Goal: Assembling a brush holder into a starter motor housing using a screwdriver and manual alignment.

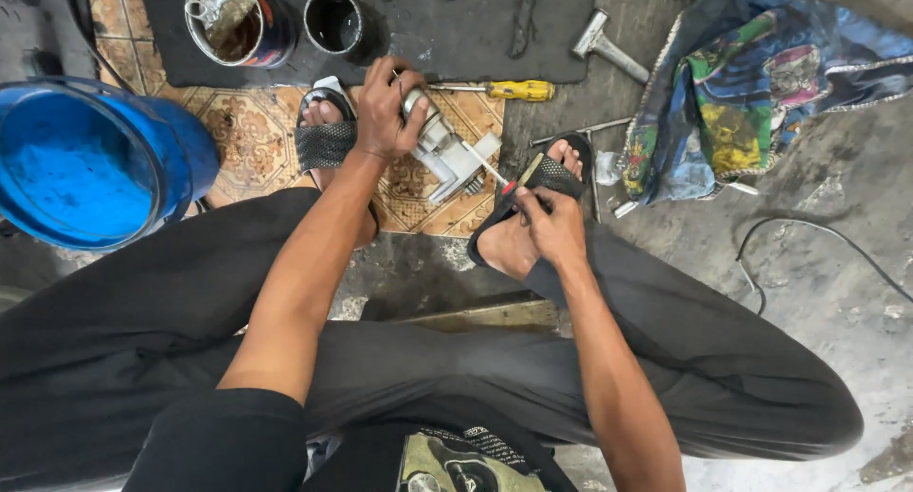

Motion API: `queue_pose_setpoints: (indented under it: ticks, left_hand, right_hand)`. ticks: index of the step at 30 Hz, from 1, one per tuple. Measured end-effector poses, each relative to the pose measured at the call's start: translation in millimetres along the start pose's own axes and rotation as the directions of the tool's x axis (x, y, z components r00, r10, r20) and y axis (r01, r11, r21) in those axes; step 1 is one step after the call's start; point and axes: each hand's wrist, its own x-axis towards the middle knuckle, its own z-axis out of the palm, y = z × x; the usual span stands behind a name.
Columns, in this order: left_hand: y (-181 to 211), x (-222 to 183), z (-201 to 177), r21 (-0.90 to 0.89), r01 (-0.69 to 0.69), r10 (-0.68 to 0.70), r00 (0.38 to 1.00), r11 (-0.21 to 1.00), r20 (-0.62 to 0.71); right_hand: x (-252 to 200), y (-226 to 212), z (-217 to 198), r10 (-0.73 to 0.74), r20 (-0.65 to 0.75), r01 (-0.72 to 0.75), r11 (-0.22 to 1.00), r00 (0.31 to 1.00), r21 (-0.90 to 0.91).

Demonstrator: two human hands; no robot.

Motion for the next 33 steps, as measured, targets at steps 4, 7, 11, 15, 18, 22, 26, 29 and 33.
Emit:
queue_pose_setpoints:
  ticks: [4,7,11,15,18,22,26,29,33]
  left_hand:
    - [-1,-1,-1,-0.003,-0.003,0.003,1.000,1.000,-0.011]
    - [-3,-1,1,0.000,-0.010,0.010,1.000,1.000,-0.004]
    - [-7,-5,1,0.002,0.018,-0.018,1.000,1.000,-0.006]
    - [-8,-6,0,-0.037,0.036,-0.036,0.999,0.999,0.014]
    - [-12,-10,2,-0.027,0.056,-0.055,0.998,0.998,0.016]
    - [-13,-12,2,-0.025,0.064,-0.064,0.998,0.998,0.012]
    - [-16,-11,3,-0.018,0.058,-0.057,0.998,0.998,0.005]
    - [-16,-12,4,-0.025,0.059,-0.059,0.998,0.998,0.002]
    - [-13,-10,2,-0.026,0.051,-0.051,0.999,0.998,-0.001]
  right_hand:
    - [1,6,2,-0.031,0.011,0.030,0.998,0.999,0.054]
    - [2,6,1,0.021,0.037,-0.025,0.995,0.999,0.100]
    - [3,8,3,0.037,0.048,-0.043,0.989,0.998,0.142]
    - [6,13,4,0.041,0.042,-0.048,0.984,0.998,0.169]
    - [4,10,1,0.053,0.035,-0.057,0.988,0.998,0.143]
    - [1,3,1,0.092,0.059,-0.103,0.967,0.994,0.233]
    - [3,5,2,0.078,0.064,-0.091,0.968,0.995,0.235]
    - [4,10,4,0.068,0.074,-0.085,0.962,0.995,0.260]
    - [2,4,4,0.102,0.070,-0.117,0.958,0.992,0.262]
